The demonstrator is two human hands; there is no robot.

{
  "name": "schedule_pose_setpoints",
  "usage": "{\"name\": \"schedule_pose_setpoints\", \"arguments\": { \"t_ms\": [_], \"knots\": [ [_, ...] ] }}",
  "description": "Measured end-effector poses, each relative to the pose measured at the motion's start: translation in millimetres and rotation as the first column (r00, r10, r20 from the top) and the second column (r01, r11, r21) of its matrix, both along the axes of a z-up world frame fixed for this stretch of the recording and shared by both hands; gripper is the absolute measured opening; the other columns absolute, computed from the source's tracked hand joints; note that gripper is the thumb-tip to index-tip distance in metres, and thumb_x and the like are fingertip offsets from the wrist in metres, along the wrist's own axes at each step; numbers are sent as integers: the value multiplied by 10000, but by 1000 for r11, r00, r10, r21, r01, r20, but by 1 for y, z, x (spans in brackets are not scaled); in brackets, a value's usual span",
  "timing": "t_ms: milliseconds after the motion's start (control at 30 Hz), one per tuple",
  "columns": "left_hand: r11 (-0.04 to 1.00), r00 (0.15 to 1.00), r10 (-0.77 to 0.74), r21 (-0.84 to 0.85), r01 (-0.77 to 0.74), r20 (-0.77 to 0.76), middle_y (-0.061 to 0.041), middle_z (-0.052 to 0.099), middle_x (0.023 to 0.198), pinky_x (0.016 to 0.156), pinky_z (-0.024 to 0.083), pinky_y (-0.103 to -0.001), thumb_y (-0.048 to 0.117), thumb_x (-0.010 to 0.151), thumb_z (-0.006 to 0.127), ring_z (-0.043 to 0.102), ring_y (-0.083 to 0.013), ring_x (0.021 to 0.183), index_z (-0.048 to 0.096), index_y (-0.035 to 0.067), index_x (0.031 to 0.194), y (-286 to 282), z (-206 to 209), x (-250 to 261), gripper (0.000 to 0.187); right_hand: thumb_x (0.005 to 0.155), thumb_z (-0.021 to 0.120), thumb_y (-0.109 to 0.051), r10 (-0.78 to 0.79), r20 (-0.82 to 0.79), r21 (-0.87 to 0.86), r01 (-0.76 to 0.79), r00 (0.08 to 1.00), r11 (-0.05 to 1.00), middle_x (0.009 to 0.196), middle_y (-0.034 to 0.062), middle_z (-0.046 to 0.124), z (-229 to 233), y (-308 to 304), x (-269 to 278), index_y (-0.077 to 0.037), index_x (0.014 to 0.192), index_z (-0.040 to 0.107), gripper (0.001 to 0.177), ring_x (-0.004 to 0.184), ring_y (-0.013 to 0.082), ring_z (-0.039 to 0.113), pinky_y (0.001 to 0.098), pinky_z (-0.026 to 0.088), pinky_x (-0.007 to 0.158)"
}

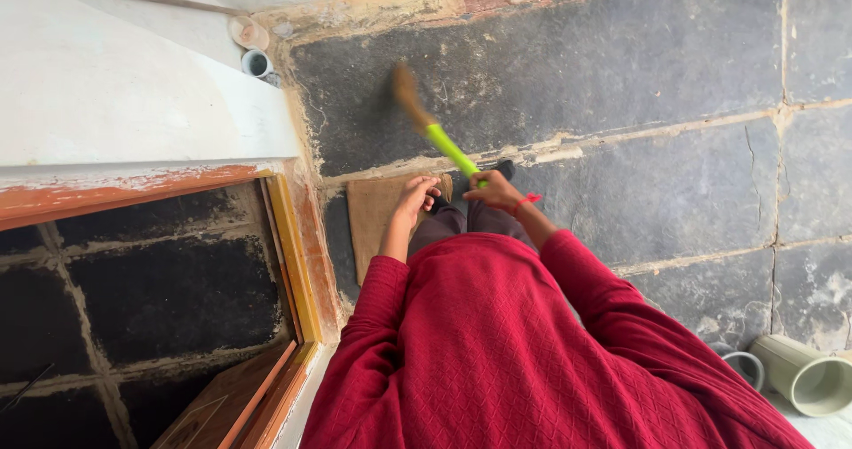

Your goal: The person sweeps a stone floor using a broom with a green handle, clearing dust from corners and edges.

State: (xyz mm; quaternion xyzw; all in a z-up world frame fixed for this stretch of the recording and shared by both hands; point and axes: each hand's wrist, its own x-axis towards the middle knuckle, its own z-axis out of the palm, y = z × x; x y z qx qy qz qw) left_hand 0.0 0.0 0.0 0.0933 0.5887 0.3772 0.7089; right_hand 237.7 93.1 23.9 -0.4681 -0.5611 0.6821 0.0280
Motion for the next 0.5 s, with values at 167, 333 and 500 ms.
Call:
{"name": "schedule_pose_setpoints", "arguments": {
  "t_ms": [167, 333, 500],
  "knots": [
    [999, 1000, -3, -43, 2, -25, -32, 661, 779, 451, 411, -224, 282, 979, 627, 514, -69, 510, 691, 86, 1070, 0, 6, -6, 225, 825, 823, -177, 117, 43, -33, -115, 992, 993, 574, -33, 491, -14, 6, -62, -113, 742, 588, 257, 435, 71, 422, 283, 310, 365],
    [998, 999, 26, -59, -28, -32, -29, 670, 780, 462, 409, -230, 271, 988, 622, 525, -70, 526, 683, 75, 1064, -15, 10, -25, 220, 788, 858, -216, 83, 39, -116, -78, 996, 990, 578, -34, 489, -12, 16, -67, -105, 762, 614, 269, 433, 77, 435, 279, 302, 363],
    [996, 997, 69, -58, -68, 20, -18, 667, 778, 470, 409, -232, 273, 989, 619, 526, -68, 533, 682, 91, 1067, -20, 15, -38, 207, 785, 888, -260, -129, 197, -86, 148, 972, 985, 590, -25, 494, 8, 24, -17, -79, 761, 627, 318, 433, 85, 439, 289, 316, 358]
  ]
}}
